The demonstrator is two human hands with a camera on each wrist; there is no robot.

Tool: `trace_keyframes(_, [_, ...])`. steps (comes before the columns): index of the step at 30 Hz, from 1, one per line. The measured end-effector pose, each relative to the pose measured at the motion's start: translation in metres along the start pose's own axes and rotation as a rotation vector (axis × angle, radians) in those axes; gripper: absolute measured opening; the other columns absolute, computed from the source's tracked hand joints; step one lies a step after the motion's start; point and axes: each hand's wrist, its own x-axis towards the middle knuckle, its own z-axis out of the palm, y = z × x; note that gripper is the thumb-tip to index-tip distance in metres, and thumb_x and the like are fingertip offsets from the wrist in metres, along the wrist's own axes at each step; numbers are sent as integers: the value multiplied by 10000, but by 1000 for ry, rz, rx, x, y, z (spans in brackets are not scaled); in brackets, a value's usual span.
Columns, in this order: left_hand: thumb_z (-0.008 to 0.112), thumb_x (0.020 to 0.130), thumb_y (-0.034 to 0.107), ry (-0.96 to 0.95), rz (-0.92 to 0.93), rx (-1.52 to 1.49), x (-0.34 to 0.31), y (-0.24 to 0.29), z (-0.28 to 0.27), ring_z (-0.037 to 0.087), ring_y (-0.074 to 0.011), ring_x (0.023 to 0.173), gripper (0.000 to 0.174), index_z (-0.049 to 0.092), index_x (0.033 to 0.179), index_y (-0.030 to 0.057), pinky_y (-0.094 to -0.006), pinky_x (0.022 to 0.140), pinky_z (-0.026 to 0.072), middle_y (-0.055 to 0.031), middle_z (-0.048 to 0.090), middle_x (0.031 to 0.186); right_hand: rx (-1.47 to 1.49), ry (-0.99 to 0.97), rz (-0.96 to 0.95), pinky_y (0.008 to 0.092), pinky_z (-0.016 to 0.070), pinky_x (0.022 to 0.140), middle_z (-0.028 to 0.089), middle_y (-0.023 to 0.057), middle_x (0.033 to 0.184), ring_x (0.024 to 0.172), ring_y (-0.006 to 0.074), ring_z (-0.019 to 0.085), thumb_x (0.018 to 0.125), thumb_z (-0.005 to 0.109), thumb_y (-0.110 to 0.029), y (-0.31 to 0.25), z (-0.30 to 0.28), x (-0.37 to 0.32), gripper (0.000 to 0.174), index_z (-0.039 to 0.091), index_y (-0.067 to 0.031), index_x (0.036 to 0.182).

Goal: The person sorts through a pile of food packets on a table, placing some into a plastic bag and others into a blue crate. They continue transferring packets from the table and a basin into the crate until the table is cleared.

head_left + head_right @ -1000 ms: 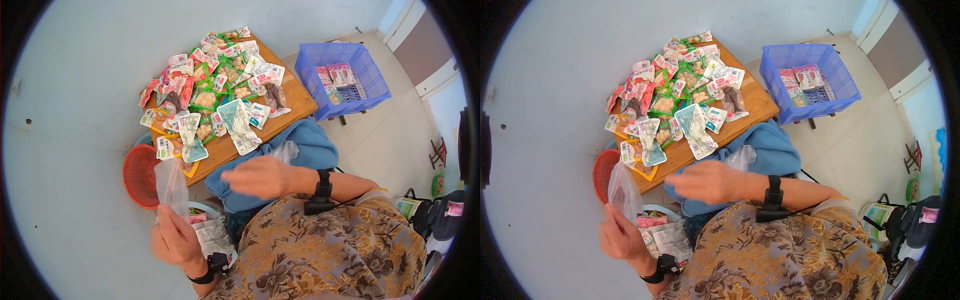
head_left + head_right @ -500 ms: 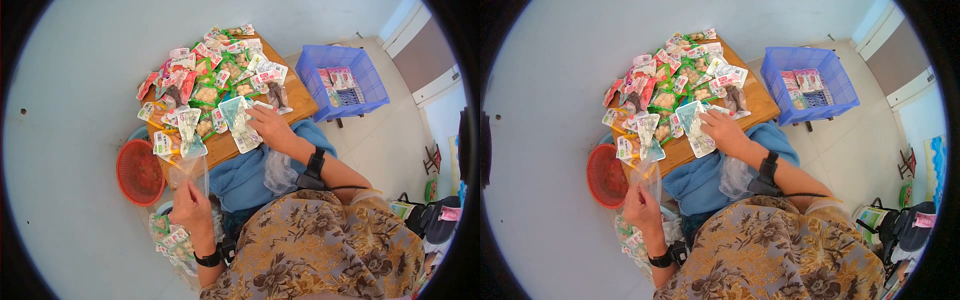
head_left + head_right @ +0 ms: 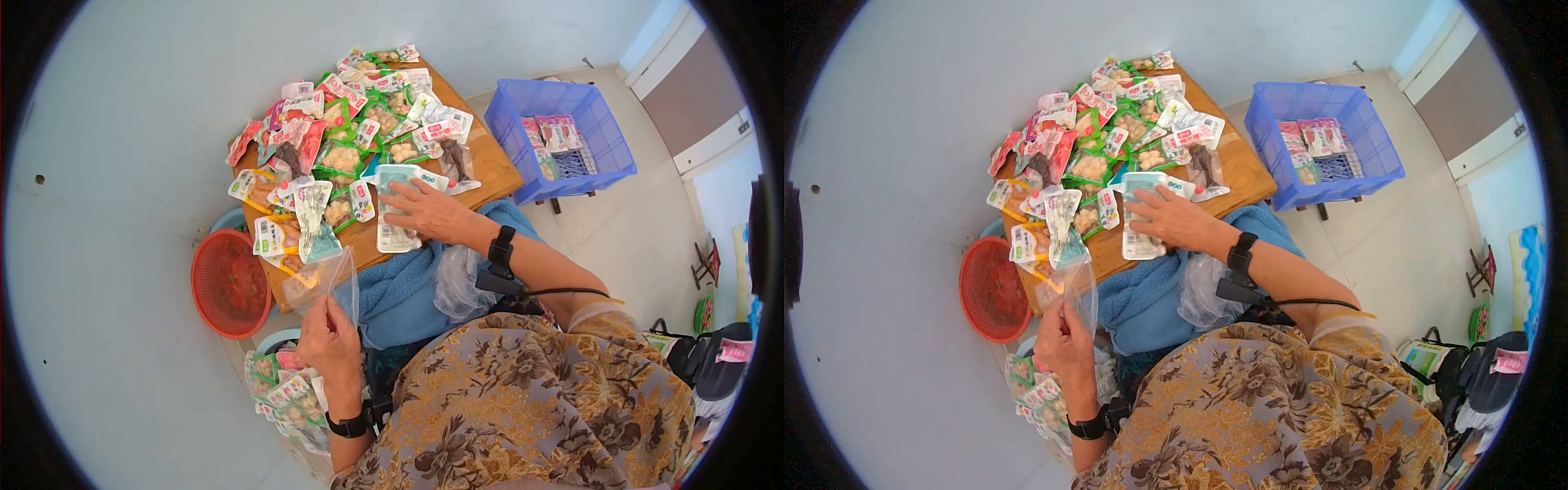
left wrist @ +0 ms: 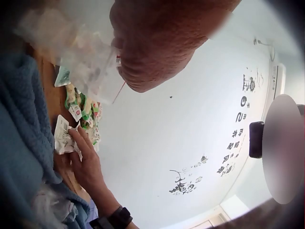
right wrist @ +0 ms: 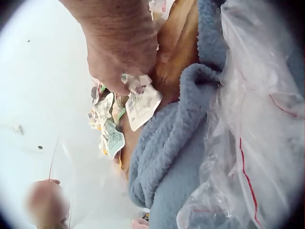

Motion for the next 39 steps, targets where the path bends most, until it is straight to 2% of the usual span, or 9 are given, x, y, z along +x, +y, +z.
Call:
trace_keyframes(8, [680, 847, 21, 2, -58, -2, -1, -2, -2, 648, -267, 617, 85, 678, 927, -10, -337, 558, 510, -139, 668, 759, -37, 122, -69, 451, 386, 1034, 583, 69, 1230, 1238, 238, 512, 832, 589, -89, -4, -21, 3, 311, 571, -123, 1140])
trace_keyframes(11, [682, 847, 24, 10, -47, 5, -2, 0, -1, 645, -266, 606, 85, 677, 925, -9, -338, 549, 507, -141, 662, 745, 105, 78, 99, 404, 455, 939, 645, 67, 1020, 1049, 238, 621, 856, 598, -93, -16, -42, -8, 251, 596, -100, 1107])
trace_keyframes(13, [684, 846, 25, 9, -34, 6, -3, 3, 1, 643, -266, 598, 85, 677, 924, -8, -339, 544, 505, -143, 659, 735, 402, 335, 401, 348, 511, 675, 657, 98, 837, 729, 236, 647, 815, 602, -42, -22, -45, -19, 167, 580, -47, 981])
trace_keyframes(14, [683, 846, 25, 17, -25, 2, -3, 4, 3, 640, -267, 591, 83, 676, 923, -7, -341, 538, 502, -143, 655, 727, 399, 331, 407, 348, 511, 675, 657, 98, 837, 729, 236, 647, 815, 602, -42, -18, -47, -25, 167, 580, -47, 981])
trace_keyframes(16, [682, 847, 24, 16, -16, -9, -3, 6, 8, 638, -268, 584, 81, 676, 922, -5, -343, 533, 498, -144, 651, 719, 1035, 99, 672, 323, 479, 554, 644, 84, 722, 646, 189, 628, 832, 551, -13, -7, -48, -38, 103, 615, -3, 912])
trace_keyframes(19, [682, 849, 31, -17, -27, -17, -5, 12, 15, 632, -270, 569, 81, 675, 923, 0, -346, 523, 492, -141, 647, 709, 1527, -68, 782, 266, 473, 655, 669, 29, 827, 749, 65, 578, 915, 559, -51, -11, -21, -56, 175, 654, 13, 1048])
trace_keyframes(25, [681, 854, 45, -78, -24, -54, -19, 15, 33, 624, -259, 540, 85, 681, 935, 18, -347, 506, 476, -133, 640, 667, 1502, -326, 796, 237, 493, 739, 688, 21, 920, 817, 69, 602, 927, 605, -117, -34, -6, -81, 242, 660, 17, 1121])
trace_keyframes(33, [681, 849, 61, -166, -68, -89, -25, 20, 45, 591, -243, 497, 89, 682, 937, 46, -358, 490, 452, -99, 606, 596, 1589, -221, 937, 246, 511, 724, 683, 45, 1002, 849, 93, 627, 922, 662, -191, -23, -8, -111, 381, 595, 11, 1238])
trace_keyframes(39, [678, 848, 62, -119, -52, -128, -25, 19, 53, 524, -171, 460, 65, 681, 907, 35, -331, 485, 432, -92, 559, 546, 2141, -27, 1111, 313, 541, 758, 663, 73, 1079, 904, 157, 654, 875, 707, -183, -23, -23, -143, 432, 546, -23, 1243])
